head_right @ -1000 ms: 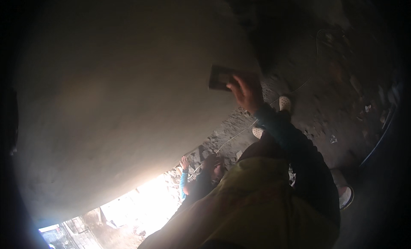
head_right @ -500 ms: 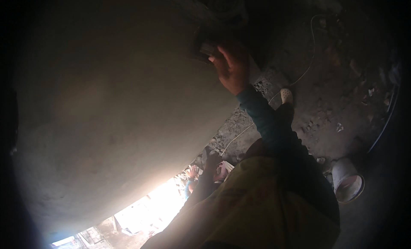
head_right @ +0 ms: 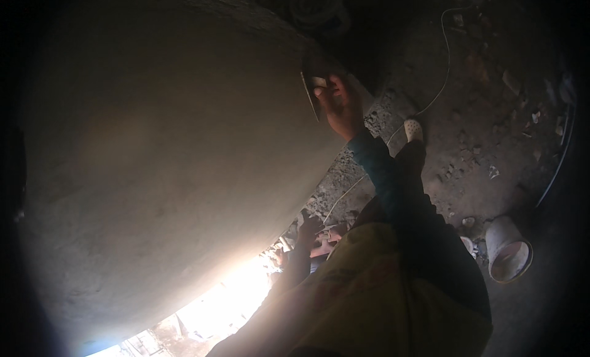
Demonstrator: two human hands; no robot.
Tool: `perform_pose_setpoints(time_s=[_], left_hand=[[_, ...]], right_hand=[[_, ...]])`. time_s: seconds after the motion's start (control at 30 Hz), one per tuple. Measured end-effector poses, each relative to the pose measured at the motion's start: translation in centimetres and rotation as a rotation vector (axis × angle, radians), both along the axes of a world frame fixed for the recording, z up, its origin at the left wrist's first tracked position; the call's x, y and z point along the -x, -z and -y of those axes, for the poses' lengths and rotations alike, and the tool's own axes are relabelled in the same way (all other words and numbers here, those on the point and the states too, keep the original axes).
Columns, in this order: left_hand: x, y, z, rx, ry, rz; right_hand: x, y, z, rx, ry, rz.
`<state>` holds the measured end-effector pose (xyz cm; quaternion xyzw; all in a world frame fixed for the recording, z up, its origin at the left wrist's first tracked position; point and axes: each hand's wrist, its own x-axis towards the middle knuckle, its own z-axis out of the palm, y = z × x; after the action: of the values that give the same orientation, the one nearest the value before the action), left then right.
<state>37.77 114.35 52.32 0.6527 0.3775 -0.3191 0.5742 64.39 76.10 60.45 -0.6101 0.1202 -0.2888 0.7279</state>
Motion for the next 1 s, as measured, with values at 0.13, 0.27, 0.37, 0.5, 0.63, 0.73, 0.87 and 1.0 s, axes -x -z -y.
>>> perform_pose_setpoints(time_s=[0.13,0.27,0.37,0.5,0.63,0.73,0.87,1.0], left_hand=[[1.1,0.5,-1.5,0.027,0.04,-0.092],[1.3,0.2,-0.1,-0.044,0.05,-0.166],[1.1,-0.7,0.3,-0.062,0.038,-0.162],[1.3,-0.3,0.2,0.005,-0.036,-0.031],[0.3,-1.0,1.4,-0.047,0.082,-0.139],[0.2,-1.3,2.1,-0.083,0.078,-0.161],[0.8,-0.8,1.2,-0.077,0.083,-0.144],[1.3,-0.3,0.3,-0.048,0.093,-0.094]], right_hand=[[-0.2,3.0,1.0,-0.145,-0.173,0.053],[-0.9,5.0,0.8,-0.168,-0.172,0.008],[-1.6,5.2,0.7,-0.176,-0.193,0.011],[-2.5,5.3,0.8,-0.167,-0.187,0.059],[-2.2,4.9,0.6,-0.151,-0.157,0.052],[-1.8,4.3,0.6,-0.088,-0.125,0.057],[-1.2,3.2,0.7,-0.022,-0.213,-0.029],[-1.0,2.4,0.8,-0.047,-0.236,0.01]])
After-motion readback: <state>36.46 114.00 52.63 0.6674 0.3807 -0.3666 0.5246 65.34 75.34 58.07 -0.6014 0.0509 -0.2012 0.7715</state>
